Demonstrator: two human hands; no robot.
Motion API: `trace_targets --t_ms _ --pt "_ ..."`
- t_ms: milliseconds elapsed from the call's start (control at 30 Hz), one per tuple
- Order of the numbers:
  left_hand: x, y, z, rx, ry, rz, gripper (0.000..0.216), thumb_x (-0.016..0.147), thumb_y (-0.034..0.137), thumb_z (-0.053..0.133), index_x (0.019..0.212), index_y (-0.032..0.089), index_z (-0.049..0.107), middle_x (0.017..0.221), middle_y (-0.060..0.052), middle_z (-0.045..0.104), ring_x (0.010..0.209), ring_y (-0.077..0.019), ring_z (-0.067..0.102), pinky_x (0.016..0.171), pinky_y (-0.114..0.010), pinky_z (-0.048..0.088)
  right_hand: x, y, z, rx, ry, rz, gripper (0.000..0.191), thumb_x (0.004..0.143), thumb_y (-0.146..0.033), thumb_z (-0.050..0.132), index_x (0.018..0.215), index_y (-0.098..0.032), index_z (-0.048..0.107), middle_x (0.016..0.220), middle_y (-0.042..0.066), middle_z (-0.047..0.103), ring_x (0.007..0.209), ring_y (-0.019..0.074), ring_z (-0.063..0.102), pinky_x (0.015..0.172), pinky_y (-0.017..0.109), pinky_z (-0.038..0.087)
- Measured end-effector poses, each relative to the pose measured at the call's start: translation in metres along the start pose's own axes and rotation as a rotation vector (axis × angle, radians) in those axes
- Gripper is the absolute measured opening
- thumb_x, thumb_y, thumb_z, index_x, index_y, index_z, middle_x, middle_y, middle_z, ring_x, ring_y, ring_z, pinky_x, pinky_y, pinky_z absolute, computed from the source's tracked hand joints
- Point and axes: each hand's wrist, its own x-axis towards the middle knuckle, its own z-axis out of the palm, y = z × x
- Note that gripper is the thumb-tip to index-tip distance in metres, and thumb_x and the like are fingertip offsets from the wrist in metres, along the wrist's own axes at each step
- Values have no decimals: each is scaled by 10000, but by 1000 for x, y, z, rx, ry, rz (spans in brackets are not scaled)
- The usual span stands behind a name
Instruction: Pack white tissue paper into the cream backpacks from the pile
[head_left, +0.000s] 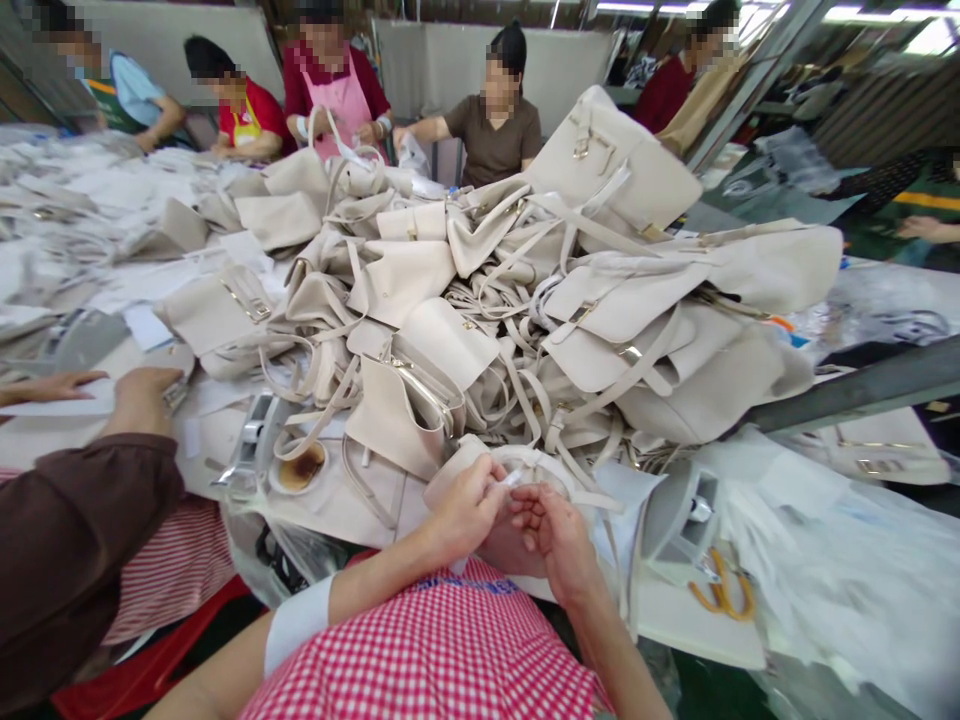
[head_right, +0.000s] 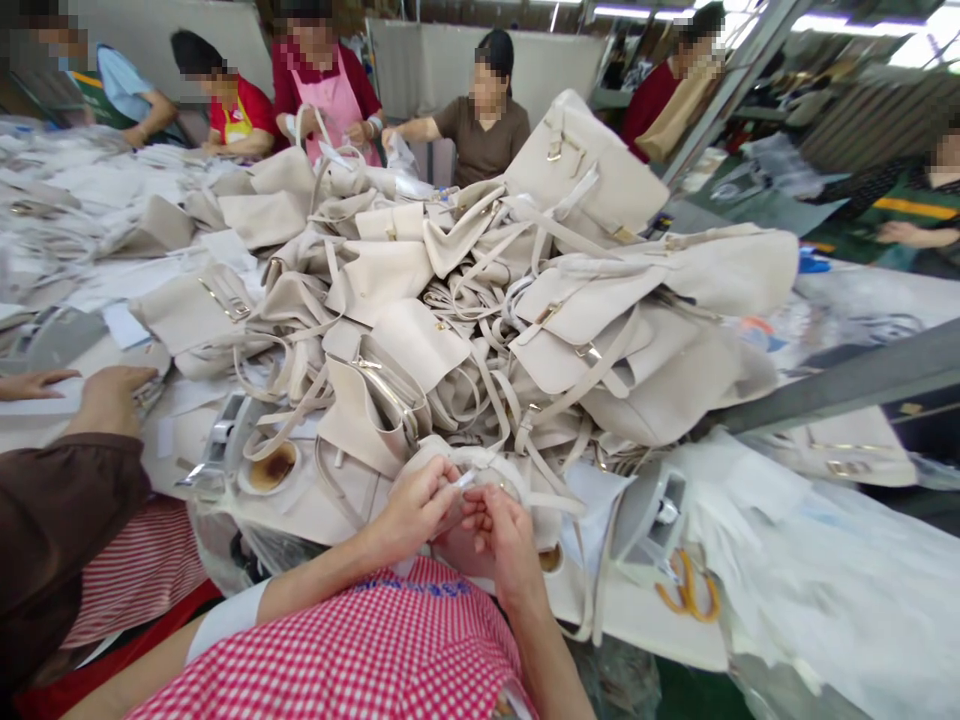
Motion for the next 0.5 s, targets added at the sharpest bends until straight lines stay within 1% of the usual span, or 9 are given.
trace_targets --t_ms 100,200,300,367,500 --pt "-2 3 -1 169 43 83 69 898 219 441 867 212 503 739 17 551 736 -164 537 705 -286 425 1 -5 4 15 -4 119 589 632 -730 743 716 -147 730 651 62 666 521 115 556 372 159 338" --pt "-2 2 -1 234 43 118 54 906 207 451 889 207 502 790 -1 574 759 -172 539 727 -293 420 1 -7 6 28 -30 188 537 615 -672 783 691 -143 721 609 43 641 487 98 527 365 150 318" --pt "-3 1 -1 238 10 126 57 916 198 440 914 203 497 812 -13 585 771 -179 547 732 -300 417 -1 -9 7 48 -42 173 426 545 -519 874 683 -150 713 611 16 636 489 80 499 380 141 307" --pt "-3 0 -1 237 -3 136 56 915 195 435 918 202 491 829 -19 589 789 -183 551 745 -306 418 -1 -9 6 45 -45 146 377 525 -451 890 656 -157 694 610 0 626 492 73 479 386 140 301" --pt "-3 0 0 225 -5 137 51 909 199 434 921 198 484 843 -25 585 799 -184 546 759 -316 416 -2 -6 4 -3 -58 97 311 563 -405 865 665 -174 683 615 -14 613 504 81 470 397 153 299"
